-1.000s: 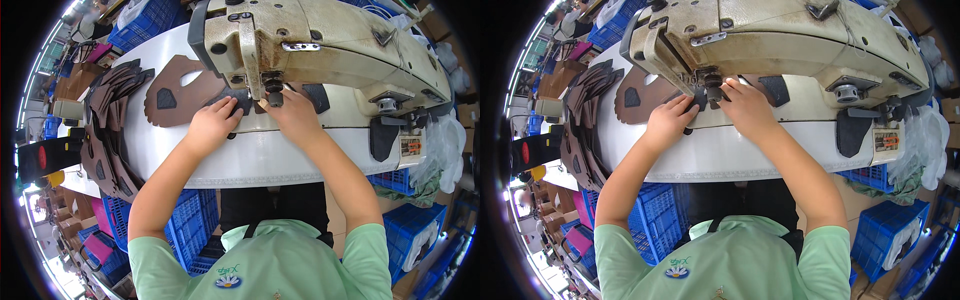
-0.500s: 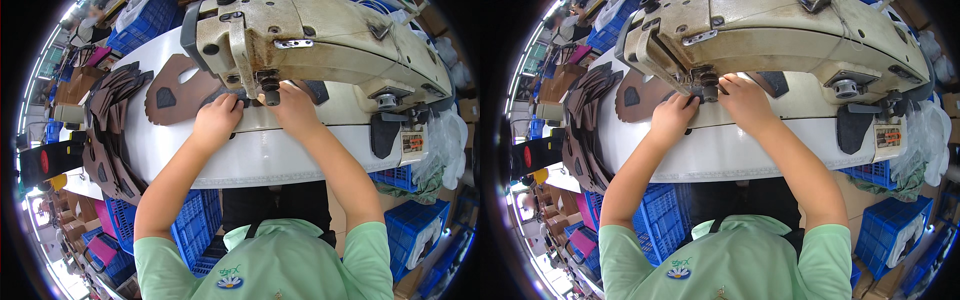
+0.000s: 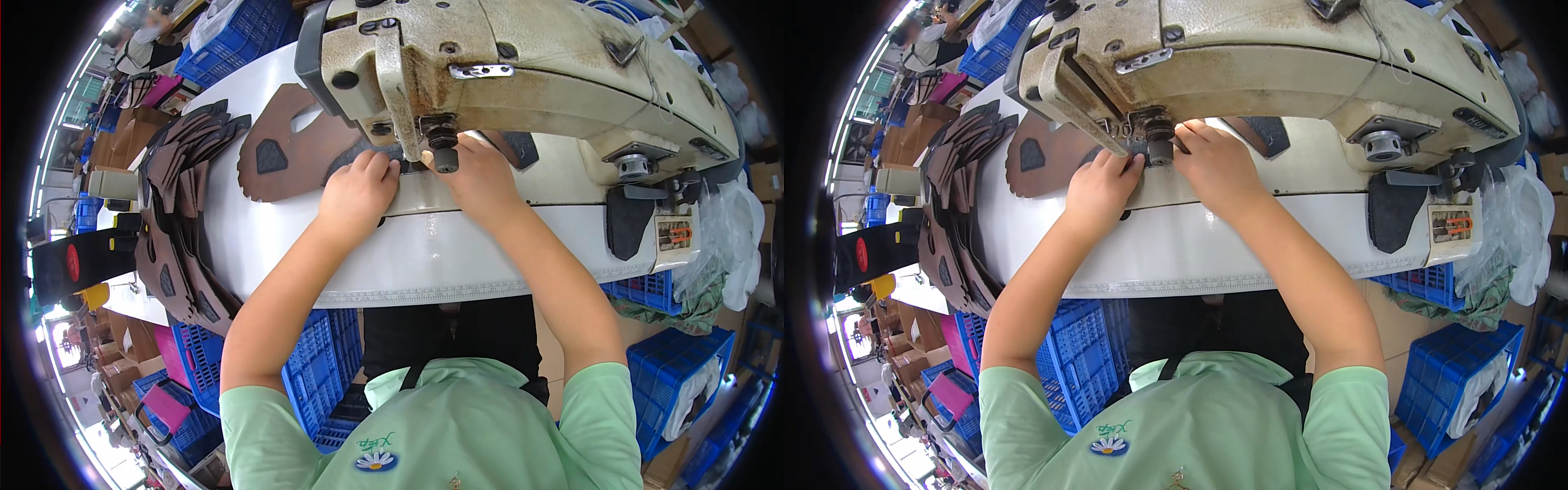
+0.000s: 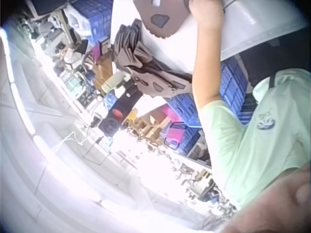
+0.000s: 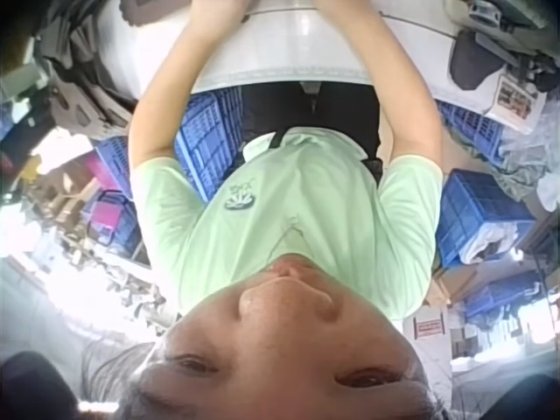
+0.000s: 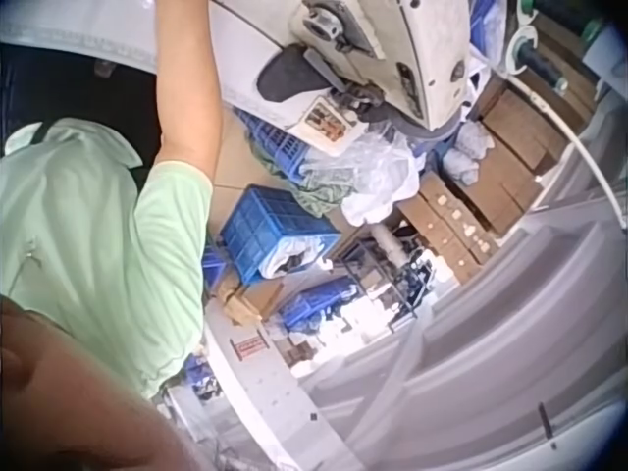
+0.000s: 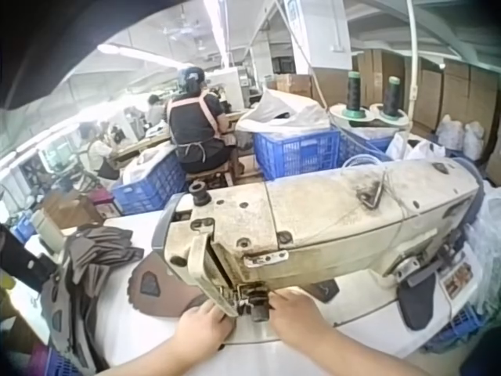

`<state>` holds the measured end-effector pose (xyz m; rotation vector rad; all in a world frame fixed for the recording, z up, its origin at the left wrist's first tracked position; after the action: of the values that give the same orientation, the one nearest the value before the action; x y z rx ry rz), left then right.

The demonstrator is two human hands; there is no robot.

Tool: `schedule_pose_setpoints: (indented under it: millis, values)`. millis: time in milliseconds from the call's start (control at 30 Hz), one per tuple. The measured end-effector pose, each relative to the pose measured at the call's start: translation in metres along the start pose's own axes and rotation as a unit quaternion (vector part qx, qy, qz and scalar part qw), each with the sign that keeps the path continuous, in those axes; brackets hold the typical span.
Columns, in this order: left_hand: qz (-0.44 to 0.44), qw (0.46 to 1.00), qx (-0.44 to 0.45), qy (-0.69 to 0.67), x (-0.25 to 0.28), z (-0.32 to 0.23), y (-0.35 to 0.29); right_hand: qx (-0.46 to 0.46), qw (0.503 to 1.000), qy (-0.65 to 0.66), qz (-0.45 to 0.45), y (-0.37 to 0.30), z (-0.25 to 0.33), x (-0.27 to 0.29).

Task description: Stitch together multiple pieces of leather panels using an industrial sewing machine to form part of a shoe upper.

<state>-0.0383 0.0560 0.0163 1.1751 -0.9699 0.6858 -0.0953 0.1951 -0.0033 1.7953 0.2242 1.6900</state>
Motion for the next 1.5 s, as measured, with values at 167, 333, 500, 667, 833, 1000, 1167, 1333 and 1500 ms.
schedule_pose_setpoints:
  millis: [167,333,500,667,833,1000,1167,1333,1500]
  values:
    - [-0.014,1.000,-0.001,0.015,-0.004,0.000,0.003,-0.013,1.000,0.014,-0.001,0.003,-0.001,0.001]
    - [-0.009,0.999,0.011,0.029,-0.007,0.001,0.006,-0.021,1.000,0.004,-0.003,0.003,-0.002,0.001]
    - [-0.009,1.000,0.017,0.019,-0.009,0.004,0.006,-0.019,1.000,-0.009,-0.010,0.005,0.000,0.001]
    - [-0.008,1.000,0.016,0.003,-0.011,0.007,0.007,-0.032,0.999,0.002,-0.019,0.005,-0.001,0.001]
    - [0.039,0.996,0.071,-0.034,-0.019,0.015,0.009,-0.045,0.999,0.010,-0.022,0.005,-0.003,0.002]
    - [0.025,0.997,0.070,-0.025,-0.020,0.016,0.011,-0.061,0.997,0.018,-0.049,0.007,-0.003,0.006]
    - [0.050,0.993,0.095,-0.043,-0.023,0.019,0.014,-0.087,0.995,0.013,-0.049,0.006,-0.005,0.010]
    - [0.055,0.991,0.111,-0.040,-0.023,0.020,0.016,-0.100,0.994,0.026,-0.022,0.008,-0.008,0.008]
    - [0.053,0.993,0.099,-0.043,-0.023,0.021,0.018,-0.107,0.994,0.033,-0.018,0.008,-0.009,0.005]
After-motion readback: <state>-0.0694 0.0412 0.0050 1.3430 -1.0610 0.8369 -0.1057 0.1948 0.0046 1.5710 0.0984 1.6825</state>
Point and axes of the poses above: each hand's wrist, its own y-axis towards the middle knuckle, its own x-axis out of the back of the hand, z = x × y, the point moved 6 cm from there along y, towards the middle knuckle, and after that the axes turned 13 degrees about x, right-handed, at the moved point
